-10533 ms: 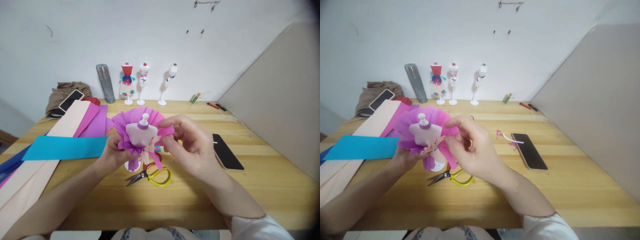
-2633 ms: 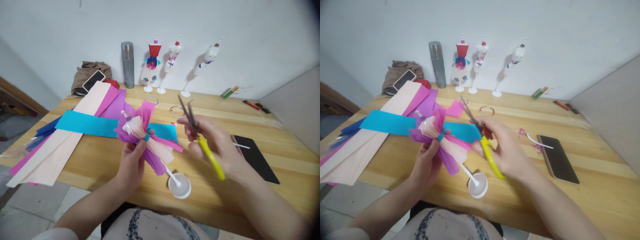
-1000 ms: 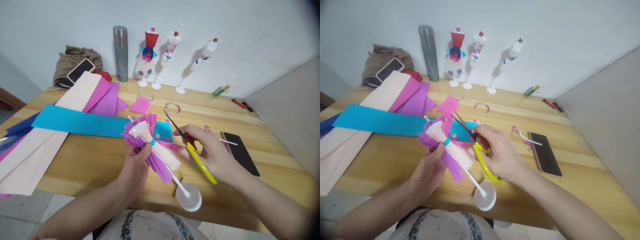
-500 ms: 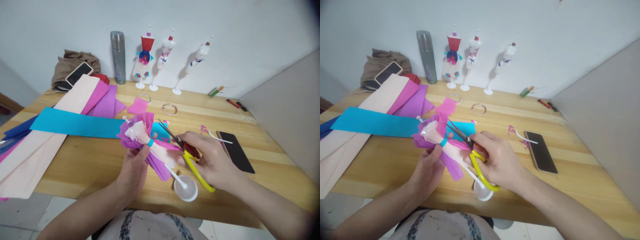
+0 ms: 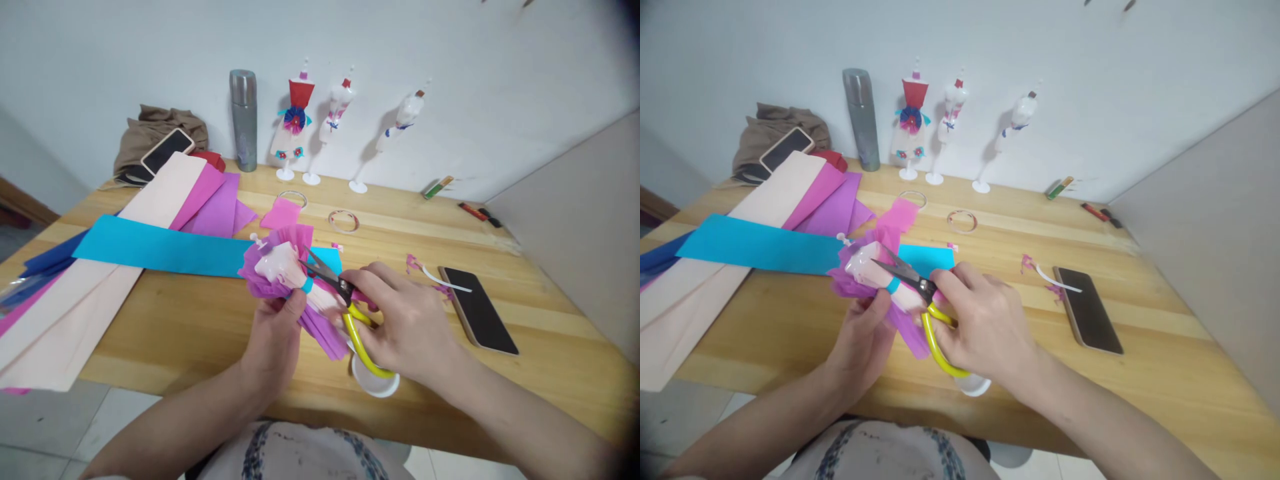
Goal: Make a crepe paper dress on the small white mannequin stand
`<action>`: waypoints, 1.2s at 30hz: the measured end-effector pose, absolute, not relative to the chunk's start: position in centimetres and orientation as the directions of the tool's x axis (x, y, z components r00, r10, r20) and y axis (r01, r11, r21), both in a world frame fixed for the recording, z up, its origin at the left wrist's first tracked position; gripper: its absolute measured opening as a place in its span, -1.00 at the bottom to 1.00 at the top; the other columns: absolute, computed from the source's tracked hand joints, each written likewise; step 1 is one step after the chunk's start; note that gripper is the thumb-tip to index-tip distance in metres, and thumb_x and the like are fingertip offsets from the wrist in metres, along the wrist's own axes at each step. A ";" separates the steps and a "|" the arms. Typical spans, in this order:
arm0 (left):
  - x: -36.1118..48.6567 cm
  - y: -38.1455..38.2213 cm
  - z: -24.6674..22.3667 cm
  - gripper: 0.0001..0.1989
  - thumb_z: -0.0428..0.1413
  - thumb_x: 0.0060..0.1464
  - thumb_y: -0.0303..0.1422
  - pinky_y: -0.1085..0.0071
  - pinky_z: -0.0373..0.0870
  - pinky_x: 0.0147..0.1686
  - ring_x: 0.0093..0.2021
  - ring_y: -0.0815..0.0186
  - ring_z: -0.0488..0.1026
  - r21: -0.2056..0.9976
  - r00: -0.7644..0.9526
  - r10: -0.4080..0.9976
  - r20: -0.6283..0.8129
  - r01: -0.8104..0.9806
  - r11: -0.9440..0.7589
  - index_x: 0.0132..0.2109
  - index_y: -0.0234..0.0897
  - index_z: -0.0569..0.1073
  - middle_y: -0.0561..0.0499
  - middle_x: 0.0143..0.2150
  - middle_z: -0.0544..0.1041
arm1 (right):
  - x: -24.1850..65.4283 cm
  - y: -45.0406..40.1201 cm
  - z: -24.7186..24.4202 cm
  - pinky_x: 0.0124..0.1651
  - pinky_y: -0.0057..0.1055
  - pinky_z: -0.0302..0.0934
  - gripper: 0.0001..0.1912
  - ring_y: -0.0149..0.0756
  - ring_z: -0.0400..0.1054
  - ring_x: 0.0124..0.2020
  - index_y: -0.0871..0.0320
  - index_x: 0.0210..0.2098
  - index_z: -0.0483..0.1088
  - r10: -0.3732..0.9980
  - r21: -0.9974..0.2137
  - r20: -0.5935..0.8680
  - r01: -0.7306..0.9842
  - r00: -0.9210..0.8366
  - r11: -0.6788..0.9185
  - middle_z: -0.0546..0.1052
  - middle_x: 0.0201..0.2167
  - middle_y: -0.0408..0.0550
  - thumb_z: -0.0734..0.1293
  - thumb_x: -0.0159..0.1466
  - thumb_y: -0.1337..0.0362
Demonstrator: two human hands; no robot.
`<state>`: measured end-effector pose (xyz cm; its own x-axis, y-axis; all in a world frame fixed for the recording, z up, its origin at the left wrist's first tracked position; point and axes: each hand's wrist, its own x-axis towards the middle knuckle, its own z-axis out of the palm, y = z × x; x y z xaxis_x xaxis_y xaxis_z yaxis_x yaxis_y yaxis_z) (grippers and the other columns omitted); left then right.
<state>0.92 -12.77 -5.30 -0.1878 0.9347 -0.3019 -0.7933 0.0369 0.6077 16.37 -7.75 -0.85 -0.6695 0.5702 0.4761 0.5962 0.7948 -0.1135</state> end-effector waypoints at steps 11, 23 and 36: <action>-1.6 -12.5 -5.2 -0.46 0.54 -0.28 -0.21 0.23 0.43 0.22 0.06 0.12 0.60 0.600 -0.305 0.921 -0.240 -0.793 -0.106 -0.08 -0.17 0.63 0.01 -0.17 0.71 | 20.8 -3.8 -3.8 -0.46 -0.40 0.13 -0.68 -0.30 0.34 -0.54 0.15 -0.14 0.52 0.875 -0.358 0.120 0.802 -0.468 0.478 0.49 -0.51 -0.10 0.34 0.28 0.05; -1.8 -12.0 -5.8 -0.55 0.52 -0.22 -0.26 0.39 0.49 0.03 0.02 0.21 0.60 0.621 -0.299 0.907 -0.295 -0.782 -0.056 -0.12 -0.15 0.64 0.04 -0.10 0.71 | 22.4 -4.8 -7.4 -0.15 -0.20 0.44 -0.40 0.01 0.56 -0.07 0.09 0.27 0.34 0.791 -0.280 0.012 0.757 -0.612 0.590 0.58 0.03 0.16 0.34 0.23 0.38; -1.5 -7.5 -2.8 -0.81 0.42 -0.03 -0.40 0.40 0.46 0.01 0.11 0.17 0.53 0.700 -0.162 0.959 -0.231 -0.713 0.048 -0.22 -0.20 0.64 0.10 -0.21 0.69 | 19.8 -3.0 -4.2 0.00 -0.11 0.42 -0.55 -0.11 0.55 -0.14 0.17 -0.13 0.50 0.797 -0.960 -0.012 0.230 -0.604 0.160 0.63 -0.16 0.11 0.33 0.29 -0.10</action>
<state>-1.54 -7.53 -2.82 -0.1620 0.9594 -0.2308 -0.7125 0.0481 0.7000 19.79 -3.01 -4.24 -0.6039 0.7970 -0.0124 0.2303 0.1595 -0.9600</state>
